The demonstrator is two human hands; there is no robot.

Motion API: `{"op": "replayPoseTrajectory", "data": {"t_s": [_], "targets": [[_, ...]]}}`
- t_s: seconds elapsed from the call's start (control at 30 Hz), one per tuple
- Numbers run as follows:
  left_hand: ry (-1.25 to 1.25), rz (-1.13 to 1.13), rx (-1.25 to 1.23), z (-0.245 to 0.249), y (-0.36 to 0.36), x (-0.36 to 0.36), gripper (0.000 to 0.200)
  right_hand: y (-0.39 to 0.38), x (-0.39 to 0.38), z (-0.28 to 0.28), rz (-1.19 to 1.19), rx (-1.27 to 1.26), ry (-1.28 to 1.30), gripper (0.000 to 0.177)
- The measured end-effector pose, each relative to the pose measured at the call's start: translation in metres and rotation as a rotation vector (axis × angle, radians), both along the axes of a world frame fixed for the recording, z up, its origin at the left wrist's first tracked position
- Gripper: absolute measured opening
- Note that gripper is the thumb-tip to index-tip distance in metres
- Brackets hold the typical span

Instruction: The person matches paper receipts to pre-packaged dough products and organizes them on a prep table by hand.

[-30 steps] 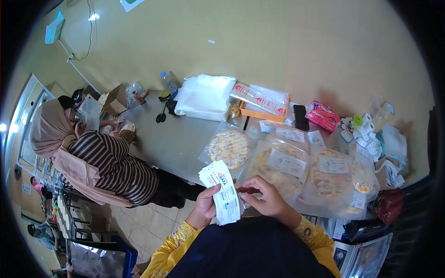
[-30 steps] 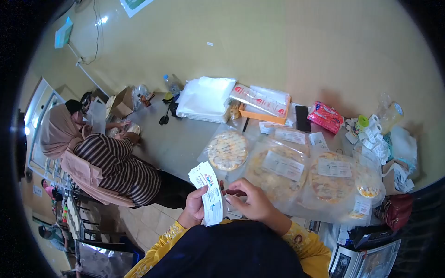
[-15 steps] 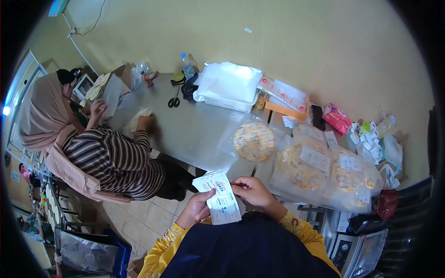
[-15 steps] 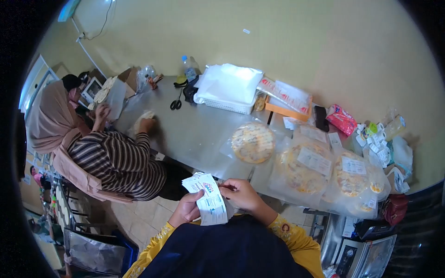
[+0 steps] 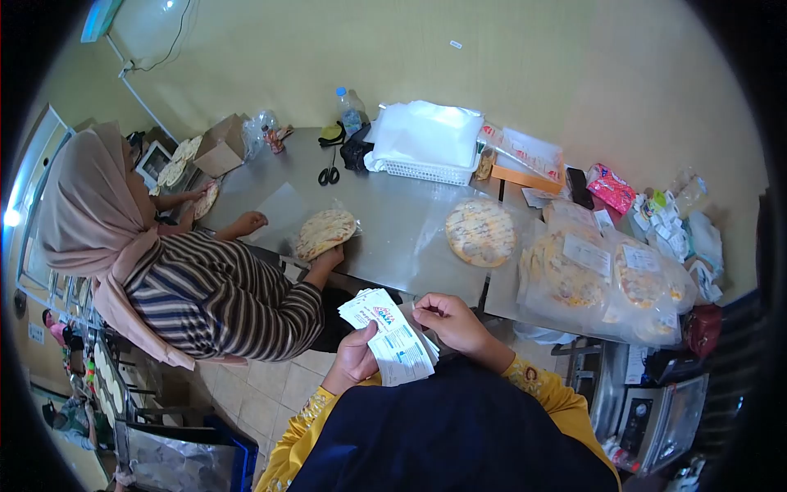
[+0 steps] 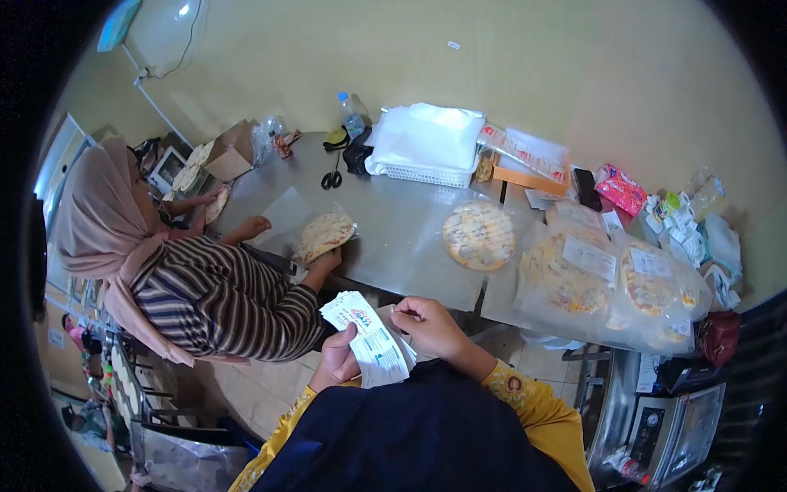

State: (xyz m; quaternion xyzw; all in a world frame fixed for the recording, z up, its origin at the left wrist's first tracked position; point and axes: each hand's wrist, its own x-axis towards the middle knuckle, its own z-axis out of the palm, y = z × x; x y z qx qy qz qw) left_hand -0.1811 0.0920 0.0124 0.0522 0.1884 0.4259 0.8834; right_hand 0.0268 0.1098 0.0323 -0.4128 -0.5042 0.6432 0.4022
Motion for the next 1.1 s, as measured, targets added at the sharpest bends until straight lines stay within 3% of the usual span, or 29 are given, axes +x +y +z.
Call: {"op": "replayPoseTrajectory", "data": {"t_s": [0.2, 0.43, 0.53, 0.63, 0.73, 0.83, 1.1], "targets": [[-0.004, -0.019, 0.04, -0.002, 0.007, 0.0, 0.05, 0.007, 0.006, 0.024, -0.186, 0.257, -0.297, 0.01], [-0.021, -0.124, 0.164, 0.024, 0.021, 0.02, 0.05, 0.024, 0.024, 0.067, -0.082, 0.404, -0.439, 0.011], [-0.076, -0.128, 0.145, 0.033, 0.024, 0.033, 0.046, 0.027, 0.034, 0.078, -0.064, 0.374, -0.434, 0.009], [-0.094, -0.074, 0.112, 0.031, 0.021, 0.049, 0.048, 0.028, 0.051, 0.072, -0.04, 0.385, -0.257, 0.009], [-0.138, -0.015, 0.104, 0.032, 0.015, 0.067, 0.048, 0.027, 0.08, 0.073, 0.187, 0.292, -0.236, 0.012], [-0.155, 0.02, 0.121, 0.028, 0.009, 0.086, 0.051, 0.023, 0.101, 0.079, 0.185, 0.203, -0.212, 0.016], [-0.149, 0.023, 0.162, 0.039, -0.002, 0.124, 0.05, 0.017, 0.141, 0.092, 0.208, 0.319, -0.326, 0.02]]}}
